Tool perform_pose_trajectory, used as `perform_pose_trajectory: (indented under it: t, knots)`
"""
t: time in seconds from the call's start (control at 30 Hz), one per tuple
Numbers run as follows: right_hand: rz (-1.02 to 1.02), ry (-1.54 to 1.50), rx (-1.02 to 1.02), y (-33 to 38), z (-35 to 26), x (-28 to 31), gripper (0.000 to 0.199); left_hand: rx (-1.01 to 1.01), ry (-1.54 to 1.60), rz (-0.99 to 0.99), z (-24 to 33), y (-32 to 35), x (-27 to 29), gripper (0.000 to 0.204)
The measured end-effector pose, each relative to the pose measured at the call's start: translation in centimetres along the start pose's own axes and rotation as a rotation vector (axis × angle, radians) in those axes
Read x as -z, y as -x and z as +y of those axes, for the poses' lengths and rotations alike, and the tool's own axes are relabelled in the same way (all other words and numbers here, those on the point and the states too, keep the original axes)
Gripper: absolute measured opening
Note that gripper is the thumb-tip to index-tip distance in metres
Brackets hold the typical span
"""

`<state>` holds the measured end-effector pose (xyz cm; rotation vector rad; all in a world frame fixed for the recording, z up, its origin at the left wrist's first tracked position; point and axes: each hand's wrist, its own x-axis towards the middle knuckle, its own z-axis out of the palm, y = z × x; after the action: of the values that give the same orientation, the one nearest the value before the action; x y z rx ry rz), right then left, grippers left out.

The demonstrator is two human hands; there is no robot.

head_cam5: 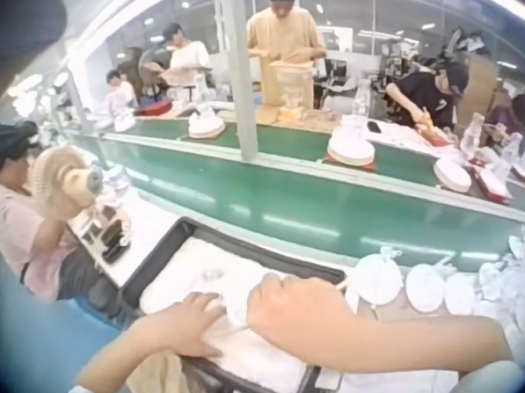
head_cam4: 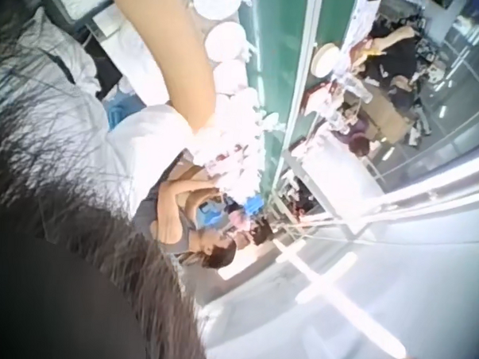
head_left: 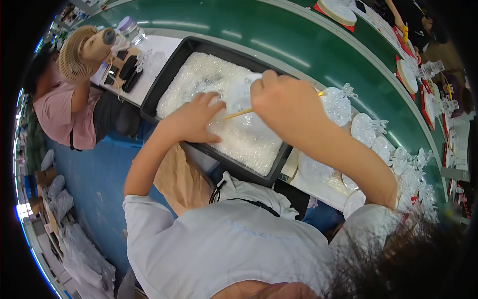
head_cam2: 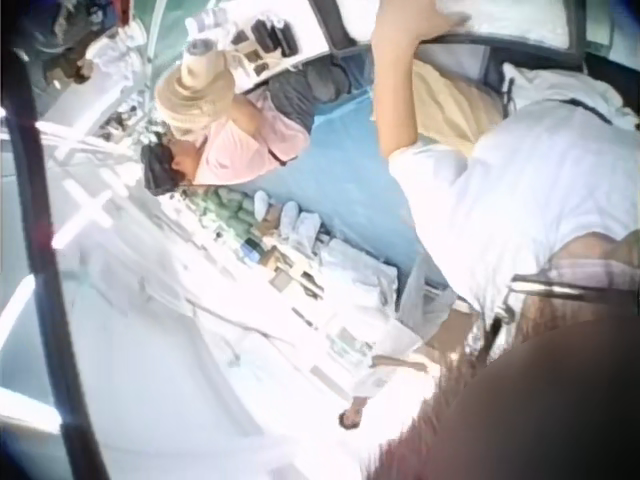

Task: Applying adhesive and decorative beads to clear plastic lighting ornaments.

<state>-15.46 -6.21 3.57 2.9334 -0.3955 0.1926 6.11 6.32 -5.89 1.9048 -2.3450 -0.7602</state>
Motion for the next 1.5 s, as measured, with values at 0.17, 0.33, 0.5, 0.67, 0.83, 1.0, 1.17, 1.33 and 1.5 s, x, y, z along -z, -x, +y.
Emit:
perform_pose_trajectory:
  t: [0.17,0.33,0.5,0.67,0.83,1.0,1.17,1.33,1.5]
  knots:
    - [-0.117,-0.226,-0.056,-0.3,0.5,-4.0,0.011,0.362,0.001,0.015,2.3,0.9,1.1,0.09]
    - [-0.264,-0.355,-0.305,-1.2,0.8,-4.6,0.014,0.146,0.273,0.056,2.2,-1.7,-1.3,0.088]
    - [-0.163,-0.383,-0.113,0.4,3.2,-3.6,0.027,0.141,0.135,0.196,3.3,-1.0,-0.8,0.093]
    - [-0.149,-0.077,0.485,-0.1,7.4,-5.2,0.036,0.177,0.14,0.001,2.8,-0.8,-1.1,0.097]
    - [-0.307,0.017,0.561,-1.2,6.3,-6.4,0.032,0.195,0.237,0.153,3.3,-2.8,-2.6,0.087]
    - [-0.271,0.018,0.56,0.4,5.5,-5.6,0.035,0.018,0.347,0.407,2.8,-1.7,-1.5,0.078]
    - [-0.201,-0.087,0.54,1.1,3.8,-6.3,0.033,0.226,0.16,0.101,4.0,-1.7,-2.4,0.076]
    - [-0.285,-0.249,0.149,1.4,0.2,-5.1,0.03,0.106,0.263,0.45,3.0,-0.9,-2.4,0.07]
    - [-0.269,-0.407,0.034,0.4,-1.0,-6.6,0.03,0.323,0.04,0.032,3.6,-0.8,-2.0,0.056]
